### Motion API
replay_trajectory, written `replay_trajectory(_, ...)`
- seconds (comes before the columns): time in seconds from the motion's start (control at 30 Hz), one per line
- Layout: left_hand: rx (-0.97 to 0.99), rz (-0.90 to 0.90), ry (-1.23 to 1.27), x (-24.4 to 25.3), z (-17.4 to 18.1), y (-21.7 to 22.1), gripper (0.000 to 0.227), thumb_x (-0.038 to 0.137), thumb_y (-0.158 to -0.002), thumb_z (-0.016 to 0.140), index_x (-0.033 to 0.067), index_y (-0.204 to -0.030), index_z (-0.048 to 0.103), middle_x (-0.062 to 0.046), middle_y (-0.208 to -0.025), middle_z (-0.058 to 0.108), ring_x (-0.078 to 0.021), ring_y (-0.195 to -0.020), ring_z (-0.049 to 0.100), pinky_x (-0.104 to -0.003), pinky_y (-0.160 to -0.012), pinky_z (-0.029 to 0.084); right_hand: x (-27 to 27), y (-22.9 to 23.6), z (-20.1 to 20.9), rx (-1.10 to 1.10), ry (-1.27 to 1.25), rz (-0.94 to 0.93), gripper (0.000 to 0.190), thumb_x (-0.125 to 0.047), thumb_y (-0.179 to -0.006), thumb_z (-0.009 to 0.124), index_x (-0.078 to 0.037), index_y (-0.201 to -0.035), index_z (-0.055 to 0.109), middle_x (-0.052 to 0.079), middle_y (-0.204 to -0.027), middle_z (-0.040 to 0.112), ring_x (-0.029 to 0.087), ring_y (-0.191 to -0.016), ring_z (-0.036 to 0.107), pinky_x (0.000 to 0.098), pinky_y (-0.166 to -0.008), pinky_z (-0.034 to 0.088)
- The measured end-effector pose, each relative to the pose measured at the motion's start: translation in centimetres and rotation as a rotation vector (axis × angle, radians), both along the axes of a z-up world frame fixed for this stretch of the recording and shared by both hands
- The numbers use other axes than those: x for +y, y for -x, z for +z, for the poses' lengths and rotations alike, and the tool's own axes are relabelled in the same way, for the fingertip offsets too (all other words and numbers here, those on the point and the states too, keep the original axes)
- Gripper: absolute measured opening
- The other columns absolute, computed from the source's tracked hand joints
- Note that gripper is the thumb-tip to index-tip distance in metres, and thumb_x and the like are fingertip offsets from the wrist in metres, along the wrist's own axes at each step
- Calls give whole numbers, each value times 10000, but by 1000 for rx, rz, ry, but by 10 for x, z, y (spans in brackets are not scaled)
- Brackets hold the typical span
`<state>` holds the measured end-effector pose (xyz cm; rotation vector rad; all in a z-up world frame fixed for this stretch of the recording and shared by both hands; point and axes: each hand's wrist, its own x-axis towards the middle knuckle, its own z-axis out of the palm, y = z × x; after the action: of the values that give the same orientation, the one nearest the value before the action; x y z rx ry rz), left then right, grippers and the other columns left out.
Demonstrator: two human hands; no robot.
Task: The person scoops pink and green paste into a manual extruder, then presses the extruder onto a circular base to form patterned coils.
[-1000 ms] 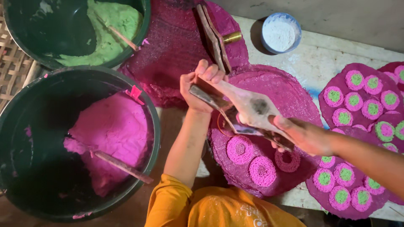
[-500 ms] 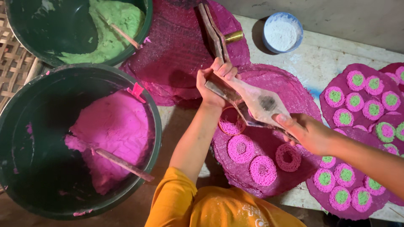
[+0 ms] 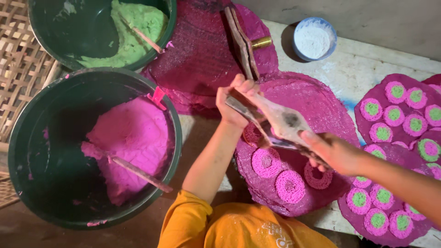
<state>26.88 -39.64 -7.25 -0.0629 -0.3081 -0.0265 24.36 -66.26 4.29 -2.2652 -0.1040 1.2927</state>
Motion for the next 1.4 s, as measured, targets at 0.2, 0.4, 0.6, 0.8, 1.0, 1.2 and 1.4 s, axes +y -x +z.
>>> replay_trajectory(0.2, 128, 20, -1029, 10, -15, 13, 580, 381, -970, 570, 6, -1405, 489, -177, -1382, 553, -336, -1283, 554, -493, -1134, 449, -90, -1, 6, -143, -203, -123, 808, -760, -891, 248, -40, -914, 613, 97, -705, 664, 205, -647, 641, 372, -619, 570)
replay_trajectory(0.4, -296, 204, -2191, 22, 24, 79, 1047, 166, -672, 838, 128, -1580, 319, -185, -1514, 410, -413, -1412, 323, -549, -1156, 256, -129, 44, -3, -148, -742, -339, 1017, -932, -887, 282, 13, -1101, 590, 117, -819, 644, 188, -709, 554, 352, -615, 451)
replay_trajectory(0.6, -300, 208, -2321, 20, 22, 76, 1032, 308, -640, 863, 162, -1531, 364, -140, -1394, 529, -356, -1311, 422, -527, -1114, 264, -135, 88, -3, -273, -824, -549, 1161, -978, -709, 370, 67, -1176, 566, 135, -849, 621, 243, -738, 578, 392, -631, 456)
replay_trajectory(0.8, -279, 270, -2286, 21, 31, 73, 1016, 299, -602, 866, 159, -1508, 429, -129, -1409, 541, -343, -1361, 418, -512, -1138, 281, -158, 123, -13, -221, -983, -726, 1213, -987, -704, 420, 87, -1253, 547, 130, -959, 568, 267, -787, 531, 398, -643, 407)
replay_trajectory(1.0, -502, 214, -2261, -33, 43, 61, 1041, 287, -623, 889, 89, -1522, 403, -181, -1477, 491, -379, -1399, 365, -538, -1147, 225, -167, 146, -15, -204, -1018, -831, 1194, -975, -678, 482, 77, -1243, 519, 92, -1040, 542, 266, -834, 512, 407, -692, 400)
replay_trajectory(1.2, -695, -40, -2455, -76, 30, 57, 1037, 388, -633, 868, 36, -1483, 390, -193, -1423, 512, -361, -1383, 398, -505, -1158, 293, -170, 166, -9, -207, -975, -784, 1161, -983, -677, 463, 32, -1229, 582, 100, -910, 587, 222, -807, 548, 356, -697, 417)
replay_trajectory(1.4, -382, -201, -1876, -78, 40, 42, 1047, 529, -797, 791, 52, -1587, 296, -228, -1551, 384, -391, -1473, 286, -551, -1205, 193, -173, 158, -19, -222, -831, -567, 970, -901, -842, 355, -10, -1147, 590, 96, -848, 616, 185, -728, 581, 354, -625, 483)
